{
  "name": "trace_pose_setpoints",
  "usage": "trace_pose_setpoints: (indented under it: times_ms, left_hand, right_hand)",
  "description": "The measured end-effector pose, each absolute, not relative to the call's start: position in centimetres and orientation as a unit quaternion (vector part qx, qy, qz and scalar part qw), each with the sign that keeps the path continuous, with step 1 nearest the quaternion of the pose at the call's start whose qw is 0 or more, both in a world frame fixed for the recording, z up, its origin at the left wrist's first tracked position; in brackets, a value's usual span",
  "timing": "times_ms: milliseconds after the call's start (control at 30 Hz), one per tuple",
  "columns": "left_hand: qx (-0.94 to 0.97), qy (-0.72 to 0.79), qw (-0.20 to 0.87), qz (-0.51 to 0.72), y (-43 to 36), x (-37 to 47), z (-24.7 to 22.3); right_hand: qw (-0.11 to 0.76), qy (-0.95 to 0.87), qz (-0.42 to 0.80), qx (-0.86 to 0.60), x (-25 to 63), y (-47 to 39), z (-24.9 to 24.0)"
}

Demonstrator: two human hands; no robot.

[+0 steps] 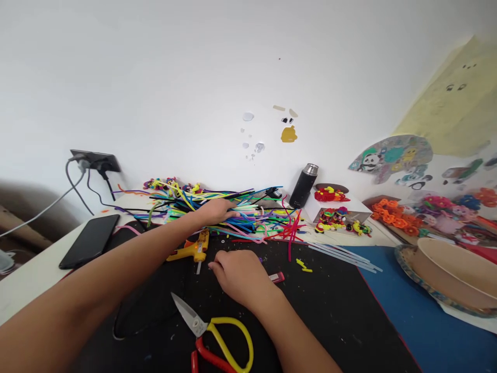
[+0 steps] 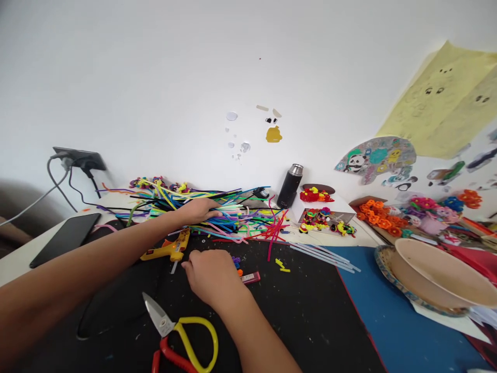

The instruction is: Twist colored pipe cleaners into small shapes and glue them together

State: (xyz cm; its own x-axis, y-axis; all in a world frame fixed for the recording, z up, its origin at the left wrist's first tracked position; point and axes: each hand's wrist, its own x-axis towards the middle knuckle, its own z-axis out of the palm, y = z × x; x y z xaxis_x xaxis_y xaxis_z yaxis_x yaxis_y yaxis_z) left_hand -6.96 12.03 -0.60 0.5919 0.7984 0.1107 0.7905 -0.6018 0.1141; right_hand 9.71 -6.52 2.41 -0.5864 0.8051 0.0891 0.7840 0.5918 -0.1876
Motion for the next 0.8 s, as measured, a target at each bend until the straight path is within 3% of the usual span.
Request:
trace_pose_setpoints:
  times_ms: [367, 533, 800]
  left_hand:
    - [0.826, 0.547, -0.001, 0.138, 13.8, -7.1, 0.3]
    - [0.788, 0.609, -0.010, 0.093, 16.3, -7.4, -0.7]
    - [0.825, 0.556, -0.061, 0.080, 14.1, -6.4, -1.0]
  right_hand:
    - [0.064, -0.890, 0.074, -0.446, 9.6, -6.7, 2.6]
    - [0.052, -0.888, 0.078, -0.451, 9.5, -6.6, 2.4]
    - [0.064, -0.890, 0.069, -0.446, 9.5, -6.6, 1.8]
